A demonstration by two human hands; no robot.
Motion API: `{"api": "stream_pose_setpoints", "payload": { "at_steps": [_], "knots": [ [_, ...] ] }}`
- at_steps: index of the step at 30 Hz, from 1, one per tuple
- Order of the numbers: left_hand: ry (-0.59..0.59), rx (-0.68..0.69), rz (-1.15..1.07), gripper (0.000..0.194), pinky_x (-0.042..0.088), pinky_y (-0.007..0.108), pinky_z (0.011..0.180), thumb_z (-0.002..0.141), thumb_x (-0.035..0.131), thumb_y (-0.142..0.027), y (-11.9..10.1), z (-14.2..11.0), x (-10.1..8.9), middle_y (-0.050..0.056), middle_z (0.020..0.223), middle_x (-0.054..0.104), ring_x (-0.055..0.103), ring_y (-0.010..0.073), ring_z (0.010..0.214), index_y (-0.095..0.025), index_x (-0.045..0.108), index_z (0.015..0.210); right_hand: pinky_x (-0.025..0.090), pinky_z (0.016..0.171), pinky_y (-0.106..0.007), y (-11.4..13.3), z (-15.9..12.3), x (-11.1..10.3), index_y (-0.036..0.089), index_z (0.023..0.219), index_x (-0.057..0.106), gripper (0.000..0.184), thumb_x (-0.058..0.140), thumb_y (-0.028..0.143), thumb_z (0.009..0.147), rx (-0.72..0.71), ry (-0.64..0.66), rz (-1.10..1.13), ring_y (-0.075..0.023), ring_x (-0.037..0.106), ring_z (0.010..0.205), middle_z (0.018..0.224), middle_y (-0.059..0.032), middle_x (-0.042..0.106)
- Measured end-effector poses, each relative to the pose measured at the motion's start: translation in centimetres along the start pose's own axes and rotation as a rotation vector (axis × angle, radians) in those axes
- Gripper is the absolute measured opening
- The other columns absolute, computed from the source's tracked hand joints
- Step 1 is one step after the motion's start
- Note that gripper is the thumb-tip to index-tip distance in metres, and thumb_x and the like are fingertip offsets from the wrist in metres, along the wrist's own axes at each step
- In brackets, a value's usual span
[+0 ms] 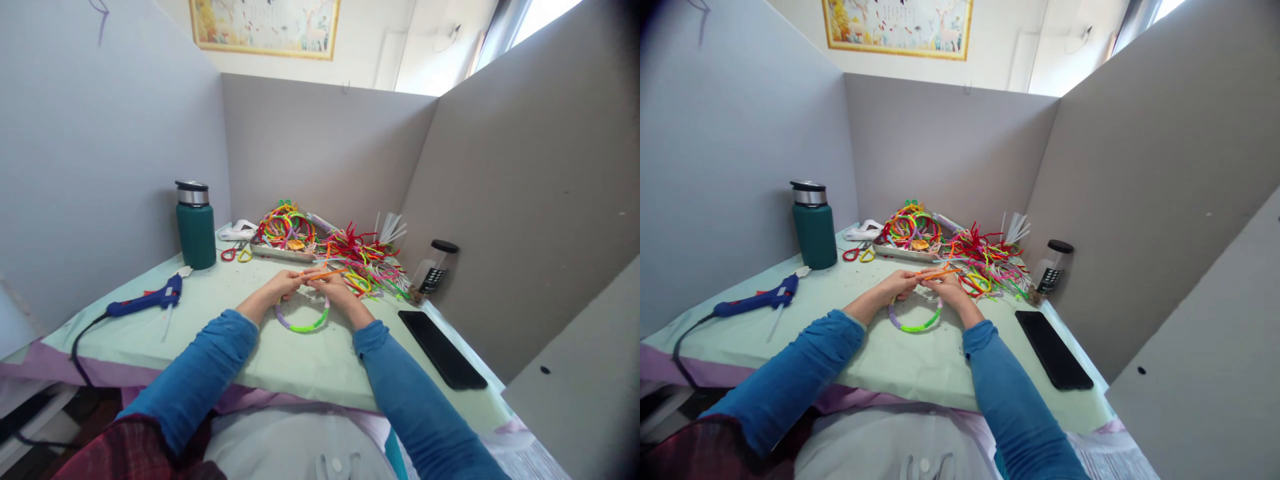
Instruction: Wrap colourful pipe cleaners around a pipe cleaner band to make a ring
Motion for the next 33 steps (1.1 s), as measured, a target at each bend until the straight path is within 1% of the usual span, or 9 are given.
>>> {"api": "stream_pose_setpoints", "payload": {
  "at_steps": [4, 10, 15, 19, 22, 28, 33],
  "knots": [
    [0.006, 0.000, -0.006, 0.052, 0.009, 0.023, 0.040, 0.061, 0.070, -0.064, -0.1, 0.0, 0.1, -0.011, 0.047, 0.025, 0.017, 0.0025, 0.036, -0.018, 0.045, 0.066, 0.048, 0.080, -0.032, 0.2, 0.0, -0.1, 0.023, 0.095, 0.074, 0.029, 0.074, 0.032, 0.068, 0.007, -0.016, 0.002, -0.0212, 0.060, 0.097, 0.108, -0.0064, 0.067],
    [0.016, -0.006, -0.012, 0.055, 0.008, 0.023, 0.041, 0.056, 0.072, -0.066, -0.1, 0.0, 0.1, -0.011, 0.048, 0.024, 0.017, 0.0027, 0.037, -0.018, 0.047, 0.069, 0.047, 0.083, -0.033, 0.5, -0.3, 0.0, 0.024, 0.097, 0.073, 0.029, 0.073, 0.031, 0.068, 0.022, 0.011, 0.017, -0.0211, 0.059, 0.099, 0.110, -0.0060, 0.065],
    [0.034, -0.009, -0.033, 0.058, 0.007, 0.023, 0.041, 0.052, 0.074, -0.066, -0.3, -0.2, 0.2, -0.012, 0.048, 0.025, 0.016, 0.0022, 0.037, -0.018, 0.047, 0.068, 0.045, 0.087, -0.033, 0.6, -0.4, 0.1, 0.024, 0.096, 0.074, 0.027, 0.071, 0.031, 0.070, 0.008, 0.035, 0.019, -0.0205, 0.058, 0.102, 0.115, -0.0059, 0.064],
    [0.014, -0.021, -0.028, 0.057, 0.008, 0.023, 0.041, 0.053, 0.073, -0.067, -0.3, -0.3, 0.2, -0.011, 0.049, 0.025, 0.017, 0.0024, 0.037, -0.018, 0.048, 0.070, 0.046, 0.086, -0.034, 1.1, -0.3, 0.1, 0.024, 0.096, 0.073, 0.027, 0.071, 0.030, 0.070, 0.011, 0.036, -0.008, -0.0218, 0.057, 0.103, 0.113, -0.0061, 0.064],
    [-0.002, -0.023, -0.024, 0.057, 0.007, 0.023, 0.041, 0.054, 0.072, -0.067, -0.3, -0.2, 0.2, -0.011, 0.049, 0.025, 0.018, 0.0025, 0.037, -0.018, 0.049, 0.070, 0.045, 0.088, -0.036, 1.4, -0.3, 0.0, 0.024, 0.092, 0.074, 0.023, 0.071, 0.030, 0.069, -0.002, 0.038, -0.035, -0.0223, 0.058, 0.103, 0.115, -0.0059, 0.063],
    [0.027, -0.038, -0.058, 0.056, 0.006, 0.023, 0.041, 0.053, 0.075, -0.064, -0.1, -0.1, 0.1, -0.011, 0.048, 0.026, 0.018, 0.0024, 0.037, -0.018, 0.047, 0.069, 0.046, 0.089, -0.037, 1.3, -0.3, 0.1, 0.025, 0.094, 0.074, 0.027, 0.072, 0.032, 0.069, -0.005, 0.044, -0.014, -0.0226, 0.057, 0.104, 0.118, -0.0053, 0.063],
    [0.057, -0.046, -0.115, 0.051, 0.006, 0.023, 0.041, 0.057, 0.076, -0.058, 0.1, 0.1, 0.0, -0.012, 0.046, 0.026, 0.017, 0.0019, 0.036, -0.017, 0.049, 0.071, 0.045, 0.089, -0.037, 1.1, -0.4, 0.1, 0.025, 0.091, 0.075, 0.022, 0.071, 0.032, 0.071, -0.046, 0.062, -0.005, -0.0235, 0.056, 0.109, 0.119, -0.0054, 0.063]
  ]
}}
Point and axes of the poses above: each hand's wrist, its own z-axis towards the middle knuckle, its own x-axis out of the palm, y = z × x, the point moved 5 cm from there along z, towards the middle knuckle
